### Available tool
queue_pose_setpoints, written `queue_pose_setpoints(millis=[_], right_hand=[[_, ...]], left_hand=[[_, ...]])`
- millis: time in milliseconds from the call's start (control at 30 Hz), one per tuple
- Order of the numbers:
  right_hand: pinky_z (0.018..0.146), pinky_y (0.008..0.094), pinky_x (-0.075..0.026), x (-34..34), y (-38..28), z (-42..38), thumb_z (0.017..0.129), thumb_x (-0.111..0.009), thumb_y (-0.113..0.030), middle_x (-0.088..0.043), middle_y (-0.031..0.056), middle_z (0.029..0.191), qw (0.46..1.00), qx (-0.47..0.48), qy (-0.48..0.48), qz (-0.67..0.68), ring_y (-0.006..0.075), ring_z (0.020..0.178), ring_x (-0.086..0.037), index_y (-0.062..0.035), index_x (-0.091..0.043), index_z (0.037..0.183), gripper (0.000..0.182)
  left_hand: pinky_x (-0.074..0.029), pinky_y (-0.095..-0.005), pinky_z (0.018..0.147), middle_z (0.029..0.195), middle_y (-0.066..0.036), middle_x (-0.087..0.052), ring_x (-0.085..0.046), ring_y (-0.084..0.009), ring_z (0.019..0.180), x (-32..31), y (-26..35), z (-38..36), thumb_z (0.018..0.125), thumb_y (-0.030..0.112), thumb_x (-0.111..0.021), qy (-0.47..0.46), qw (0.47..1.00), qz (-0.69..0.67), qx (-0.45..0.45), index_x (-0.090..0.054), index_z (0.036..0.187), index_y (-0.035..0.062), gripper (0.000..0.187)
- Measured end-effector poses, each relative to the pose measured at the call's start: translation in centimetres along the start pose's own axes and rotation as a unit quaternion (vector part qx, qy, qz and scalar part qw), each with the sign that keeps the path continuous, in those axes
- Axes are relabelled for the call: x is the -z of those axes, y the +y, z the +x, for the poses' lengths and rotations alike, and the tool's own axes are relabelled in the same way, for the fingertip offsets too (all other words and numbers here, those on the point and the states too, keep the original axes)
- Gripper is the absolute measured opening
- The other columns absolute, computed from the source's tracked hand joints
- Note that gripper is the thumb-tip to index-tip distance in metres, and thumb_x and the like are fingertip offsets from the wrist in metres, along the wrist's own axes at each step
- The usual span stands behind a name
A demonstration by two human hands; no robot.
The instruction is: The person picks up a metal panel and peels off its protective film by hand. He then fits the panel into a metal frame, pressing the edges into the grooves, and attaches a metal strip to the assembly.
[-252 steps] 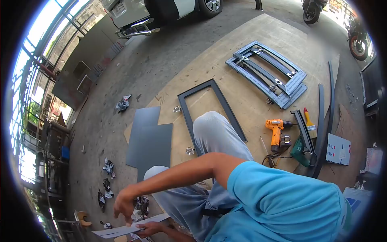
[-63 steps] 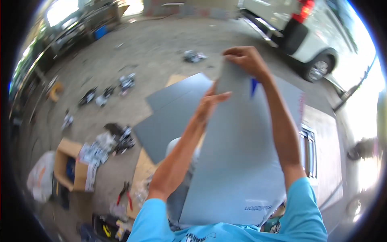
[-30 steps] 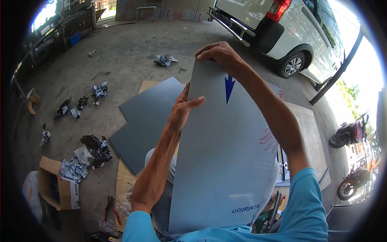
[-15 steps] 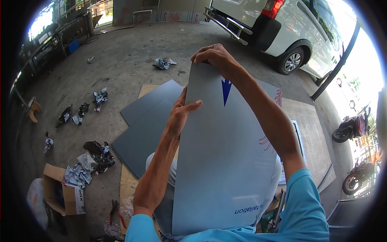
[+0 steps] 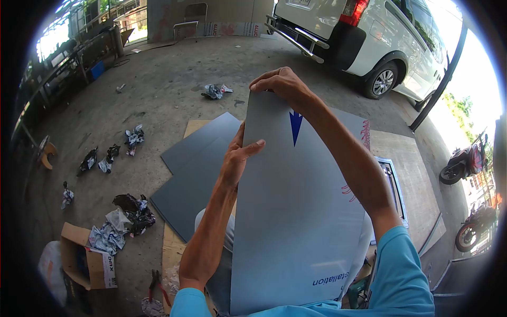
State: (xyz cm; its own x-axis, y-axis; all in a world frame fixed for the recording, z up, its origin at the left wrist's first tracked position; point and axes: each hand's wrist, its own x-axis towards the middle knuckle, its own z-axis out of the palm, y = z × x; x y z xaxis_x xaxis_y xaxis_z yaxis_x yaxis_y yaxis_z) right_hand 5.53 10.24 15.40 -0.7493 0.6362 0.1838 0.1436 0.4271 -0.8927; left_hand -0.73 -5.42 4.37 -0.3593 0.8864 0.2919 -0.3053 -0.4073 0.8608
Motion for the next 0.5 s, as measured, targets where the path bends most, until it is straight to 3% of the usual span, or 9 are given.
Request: queue_pose_setpoints(millis=[500], right_hand=[[0.071,0.0305,-0.054,-0.09,0.03,-0.44,0.063,-0.064,-0.014,-0.066,0.0166,0.083,1.000,0.019,-0.006,0.014,0.0229,0.072,-0.065,0.0001,-0.067,0.099,0.039]], left_hand=[[-0.028,-0.0377,0.108,0.125,-0.015,-0.052,-0.044,-0.0249,0.123,-0.06,-0.13,0.03,0.074,0.017,-0.064,0.001,0.999,-0.021,0.028,-0.040,0.135,0.0071,0.067]])
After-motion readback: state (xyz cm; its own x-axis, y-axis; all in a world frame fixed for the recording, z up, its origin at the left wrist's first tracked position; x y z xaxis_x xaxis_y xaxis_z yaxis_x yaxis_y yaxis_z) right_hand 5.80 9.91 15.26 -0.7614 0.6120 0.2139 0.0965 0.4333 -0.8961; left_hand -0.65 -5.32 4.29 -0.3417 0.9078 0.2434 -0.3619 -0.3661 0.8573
